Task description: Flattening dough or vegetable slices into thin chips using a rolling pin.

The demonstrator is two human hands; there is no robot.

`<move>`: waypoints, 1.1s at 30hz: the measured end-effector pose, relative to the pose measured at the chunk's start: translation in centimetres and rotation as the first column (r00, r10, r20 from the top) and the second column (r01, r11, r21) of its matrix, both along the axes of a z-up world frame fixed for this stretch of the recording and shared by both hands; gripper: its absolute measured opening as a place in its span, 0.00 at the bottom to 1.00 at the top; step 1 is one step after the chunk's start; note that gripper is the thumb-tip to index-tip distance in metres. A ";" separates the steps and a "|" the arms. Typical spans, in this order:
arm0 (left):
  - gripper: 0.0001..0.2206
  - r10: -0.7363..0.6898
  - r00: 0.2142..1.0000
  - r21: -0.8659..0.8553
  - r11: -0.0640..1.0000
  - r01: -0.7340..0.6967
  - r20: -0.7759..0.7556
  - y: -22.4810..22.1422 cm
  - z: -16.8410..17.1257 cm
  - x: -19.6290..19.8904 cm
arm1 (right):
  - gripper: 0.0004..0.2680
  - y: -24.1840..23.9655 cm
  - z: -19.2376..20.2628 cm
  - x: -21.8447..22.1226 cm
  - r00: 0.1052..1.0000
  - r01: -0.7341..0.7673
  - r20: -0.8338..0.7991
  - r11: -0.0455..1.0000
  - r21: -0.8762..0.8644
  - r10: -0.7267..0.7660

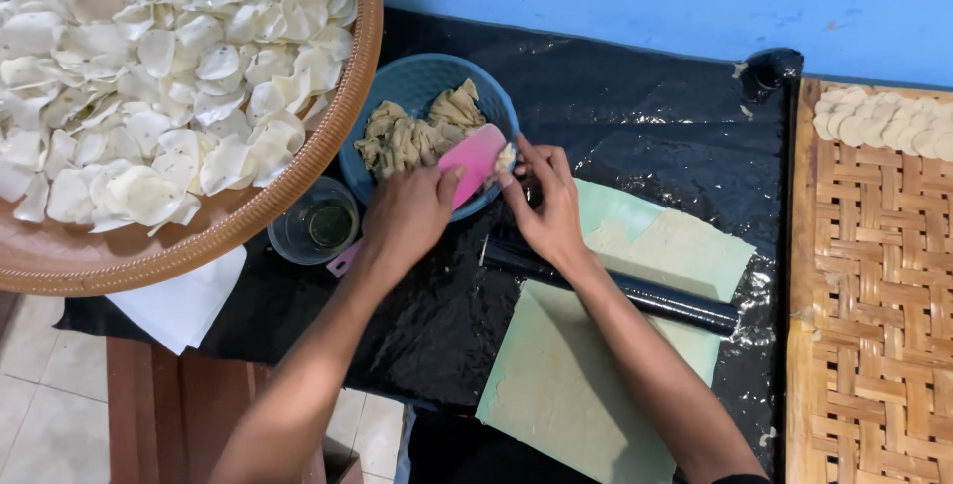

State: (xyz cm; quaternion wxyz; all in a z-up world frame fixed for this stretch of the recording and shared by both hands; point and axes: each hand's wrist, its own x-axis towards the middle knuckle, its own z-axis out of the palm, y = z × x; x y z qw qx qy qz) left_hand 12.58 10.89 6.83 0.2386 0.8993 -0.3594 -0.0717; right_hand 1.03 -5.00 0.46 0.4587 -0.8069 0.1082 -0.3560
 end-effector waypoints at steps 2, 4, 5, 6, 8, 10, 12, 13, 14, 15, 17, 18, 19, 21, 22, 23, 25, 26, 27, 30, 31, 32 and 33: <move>0.22 0.011 0.999 0.020 1.000 -0.012 0.051 0.3 0.8 -1.2 | 0.16 -0.1 -0.5 0.2 1.000 0.023 -0.009 1.000 0.009 -0.023; 0.20 0.021 0.994 0.036 0.999 -0.025 0.103 0.5 1.4 -2.1 | 0.12 -0.2 -0.4 0.3 0.999 0.047 -0.016 0.999 0.015 -0.047; 0.18 0.020 0.993 0.016 1.000 -0.022 0.116 0.6 1.6 -2.5 | 0.10 -0.2 -0.2 0.4 0.998 0.058 -0.018 0.997 0.044 -0.057; 0.16 0.018 0.992 -0.001 1.000 -0.018 0.126 0.8 1.7 -3.0 | 0.08 -0.1 0.0 0.2 0.997 0.070 -0.024 0.995 0.075 -0.068; 0.14 0.058 0.989 -0.021 0.998 -0.056 0.133 1.1 1.1 -3.7 | 0.07 0.0 -0.2 -0.1 0.997 0.069 -0.042 0.991 0.115 -0.064; 0.12 0.096 0.985 -0.042 0.995 -0.091 0.143 1.2 1.0 -4.6 | 0.07 -0.1 -0.3 -0.2 0.997 0.069 -0.056 0.986 0.153 -0.061; 0.12 0.081 0.997 -0.044 0.996 -0.081 -0.014 1.4 1.1 -6.0 | 0.06 -0.1 -0.7 -0.4 0.996 0.053 -0.075 0.974 0.220 -0.037; 0.12 0.079 0.997 -0.042 0.996 -0.080 -0.014 1.2 1.3 -6.3 | 0.06 -0.1 -0.7 -0.4 0.996 0.055 -0.075 0.974 0.221 -0.039; 0.13 0.063 0.998 -0.002 0.998 -0.063 -0.024 1.2 1.4 -6.7 | 0.06 -0.1 -0.7 -0.5 0.998 0.040 -0.065 0.974 0.224 -0.026; 0.13 0.046 0.998 0.039 0.998 -0.045 -0.034 1.1 1.6 -7.1 | 0.05 0.0 -0.7 -0.5 0.998 0.026 -0.055 0.974 0.227 -0.014; 0.13 0.049 0.999 0.040 0.998 -0.048 -0.022 0.9 1.2 -7.1 | 0.05 -0.1 -1.1 -0.4 0.998 0.021 -0.057 0.974 0.226 -0.009; 0.14 0.045 0.999 0.039 0.998 -0.044 -0.009 0.8 1.0 -7.0 | 0.05 -0.2 -1.2 -0.3 0.998 0.022 -0.057 0.974 0.224 -0.009; 0.14 0.045 0.999 0.040 0.998 -0.045 -0.008 0.8 1.2 -6.9 | 0.05 -0.2 -1.2 -0.2 0.998 0.021 -0.056 0.974 0.225 -0.009; 0.14 0.053 0.999 0.081 0.995 -0.053 -0.003 0.6 1.5 -7.0 | 0.04 -0.2 -1.4 -0.3 0.997 0.037 -0.069 0.978 0.207 -0.023; 0.14 0.053 0.999 0.083 0.995 -0.052 -0.003 0.5 1.4 -6.8 | 0.04 -0.3 -1.6 -0.4 0.997 0.038 -0.069 0.977 0.208 -0.024; 0.15 0.056 0.998 0.091 0.994 -0.056 0.004 0.4 1.3 -6.7 | 0.04 -0.4 -1.8 -0.5 0.997 0.051 -0.064 0.982 0.182 -0.040; 0.16 0.059 0.998 0.101 0.993 -0.059 0.007 0.2 1.1 -6.4 | 0.04 -0.4 -2.1 -0.8 0.997 0.064 -0.062 0.985 0.158 -0.055; 0.16 0.063 0.998 0.105 0.992 -0.064 0.015 0.1 1.0 -6.1 | 0.04 -0.5 -2.1 -1.0 0.997 0.077 -0.032 0.979 0.190 -0.072; 0.17 0.067 0.997 0.108 0.992 -0.069 0.023 -0.1 1.0 -5.9 | 0.04 -0.6 -2.1 -1.2 0.996 0.089 -0.002 0.971 0.222 -0.090; 0.17 0.067 0.997 0.090 0.994 -0.069 0.028 0.0 1.5 -4.4 | 0.05 -0.4 -0.5 -2.5 0.994 0.101 0.022 0.954 0.281 -0.112; 0.17 0.055 0.998 0.090 0.994 -0.057 0.025 -0.2 2.6 -3.8 | 0.05 -0.4 0.3 -3.1 0.992 0.113 0.019 0.953 0.281 -0.123; 0.16 0.114 0.993 0.108 0.987 -0.116 0.030 -0.4 3.6 -3.3 | 0.06 -0.3 1.1 -3.9 0.992 0.130 -0.027 0.963 0.236 -0.127; 0.17 0.172 0.984 0.124 0.977 -0.175 0.036 -0.7 4.6 -2.7 | 0.07 -0.3 1.9 -4.7 0.988 0.145 -0.074 0.971 0.191 -0.133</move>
